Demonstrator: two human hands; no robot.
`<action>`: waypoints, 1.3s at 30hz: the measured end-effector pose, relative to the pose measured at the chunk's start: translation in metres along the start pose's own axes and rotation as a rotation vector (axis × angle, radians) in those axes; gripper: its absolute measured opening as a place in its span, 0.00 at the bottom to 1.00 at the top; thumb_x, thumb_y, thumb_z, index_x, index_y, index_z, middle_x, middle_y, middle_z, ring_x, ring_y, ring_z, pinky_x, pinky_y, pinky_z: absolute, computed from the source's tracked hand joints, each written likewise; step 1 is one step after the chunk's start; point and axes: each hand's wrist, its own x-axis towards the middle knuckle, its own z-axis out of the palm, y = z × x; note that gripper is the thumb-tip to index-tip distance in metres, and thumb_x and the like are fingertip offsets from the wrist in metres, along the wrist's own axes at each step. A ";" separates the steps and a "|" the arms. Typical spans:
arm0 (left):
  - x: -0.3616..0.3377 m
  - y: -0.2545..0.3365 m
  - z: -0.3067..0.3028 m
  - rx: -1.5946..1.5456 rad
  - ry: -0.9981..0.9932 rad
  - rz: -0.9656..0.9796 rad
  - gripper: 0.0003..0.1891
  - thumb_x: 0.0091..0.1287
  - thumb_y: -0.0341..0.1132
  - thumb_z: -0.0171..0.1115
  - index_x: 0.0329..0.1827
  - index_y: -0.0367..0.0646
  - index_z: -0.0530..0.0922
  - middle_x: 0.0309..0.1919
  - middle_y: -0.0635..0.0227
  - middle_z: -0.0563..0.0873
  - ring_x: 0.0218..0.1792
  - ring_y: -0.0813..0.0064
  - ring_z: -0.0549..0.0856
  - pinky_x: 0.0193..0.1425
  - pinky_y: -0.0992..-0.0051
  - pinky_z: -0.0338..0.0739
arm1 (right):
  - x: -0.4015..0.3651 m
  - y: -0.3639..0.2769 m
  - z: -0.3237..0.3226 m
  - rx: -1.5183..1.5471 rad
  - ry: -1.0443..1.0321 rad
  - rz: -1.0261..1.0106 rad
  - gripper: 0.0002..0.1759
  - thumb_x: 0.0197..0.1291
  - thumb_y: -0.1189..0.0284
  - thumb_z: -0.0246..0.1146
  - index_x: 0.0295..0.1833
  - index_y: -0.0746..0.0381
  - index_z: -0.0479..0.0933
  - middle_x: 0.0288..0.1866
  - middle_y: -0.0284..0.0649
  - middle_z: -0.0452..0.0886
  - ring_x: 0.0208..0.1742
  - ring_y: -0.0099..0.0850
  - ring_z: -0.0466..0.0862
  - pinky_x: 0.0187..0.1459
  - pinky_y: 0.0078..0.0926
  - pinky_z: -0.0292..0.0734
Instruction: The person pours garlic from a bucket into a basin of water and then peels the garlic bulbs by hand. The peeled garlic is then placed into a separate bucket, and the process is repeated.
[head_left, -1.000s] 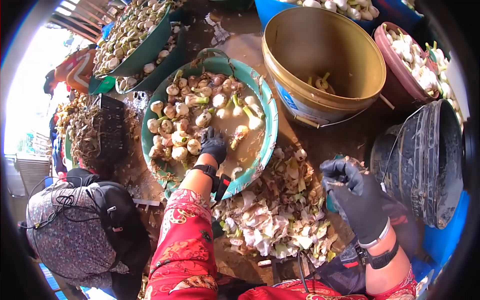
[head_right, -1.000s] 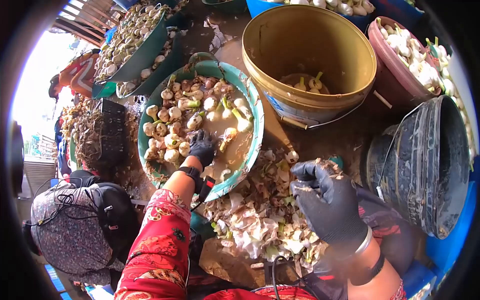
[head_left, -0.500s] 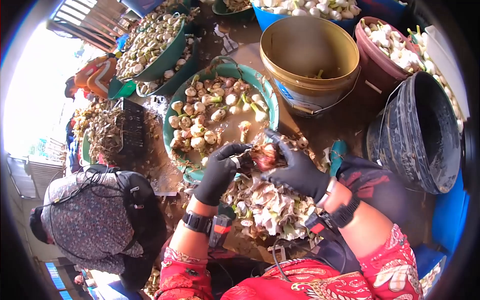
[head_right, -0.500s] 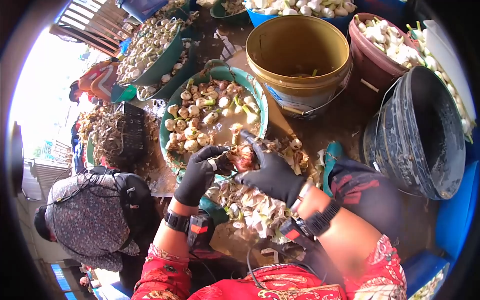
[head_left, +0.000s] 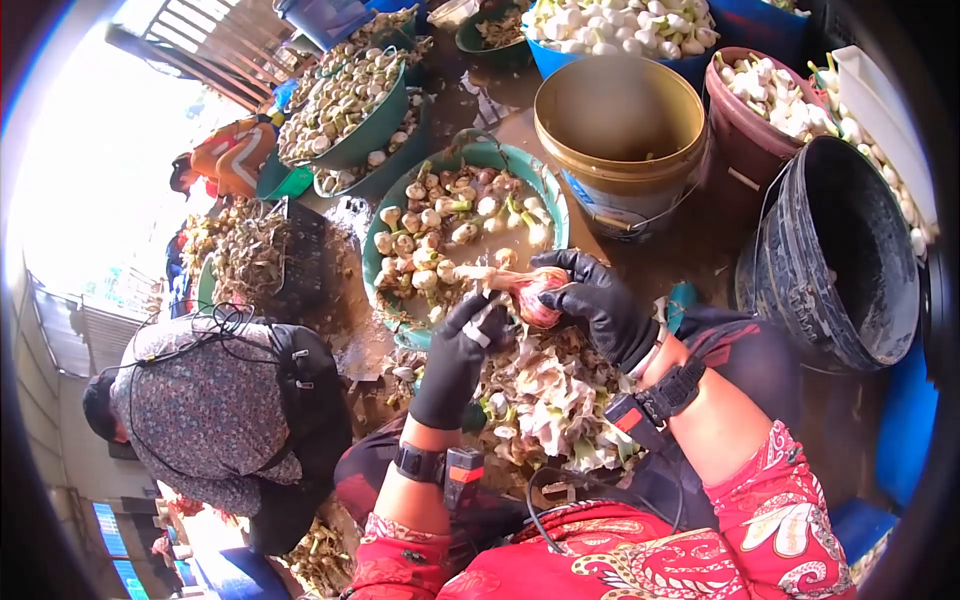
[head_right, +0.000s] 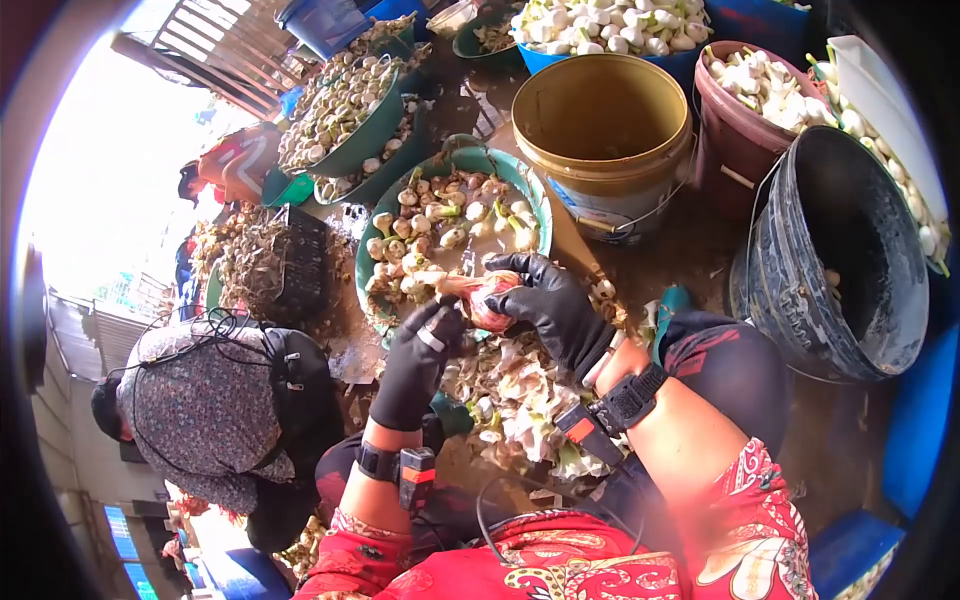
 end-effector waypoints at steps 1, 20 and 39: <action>0.005 0.000 0.003 -0.033 -0.013 0.135 0.17 0.65 0.21 0.55 0.56 0.41 0.76 0.40 0.64 0.83 0.34 0.74 0.82 0.40 0.77 0.78 | -0.001 0.004 0.004 0.002 -0.006 0.006 0.23 0.55 0.74 0.62 0.57 0.67 0.70 0.50 0.40 0.77 0.50 0.25 0.77 0.55 0.24 0.72; 0.015 0.035 0.025 -0.375 0.045 -0.128 0.10 0.60 0.23 0.58 0.45 0.33 0.79 0.38 0.68 0.84 0.35 0.78 0.83 0.41 0.79 0.77 | -0.005 0.012 0.012 -0.125 0.095 -0.057 0.29 0.63 0.67 0.62 0.65 0.68 0.63 0.50 0.39 0.77 0.51 0.24 0.77 0.56 0.25 0.73; 0.010 0.034 0.029 -0.319 0.051 -0.103 0.10 0.63 0.27 0.62 0.46 0.34 0.78 0.36 0.69 0.84 0.36 0.83 0.81 0.40 0.83 0.74 | -0.007 -0.003 0.009 0.116 -0.076 -0.002 0.34 0.52 0.82 0.63 0.66 0.63 0.60 0.51 0.40 0.75 0.54 0.27 0.76 0.56 0.28 0.73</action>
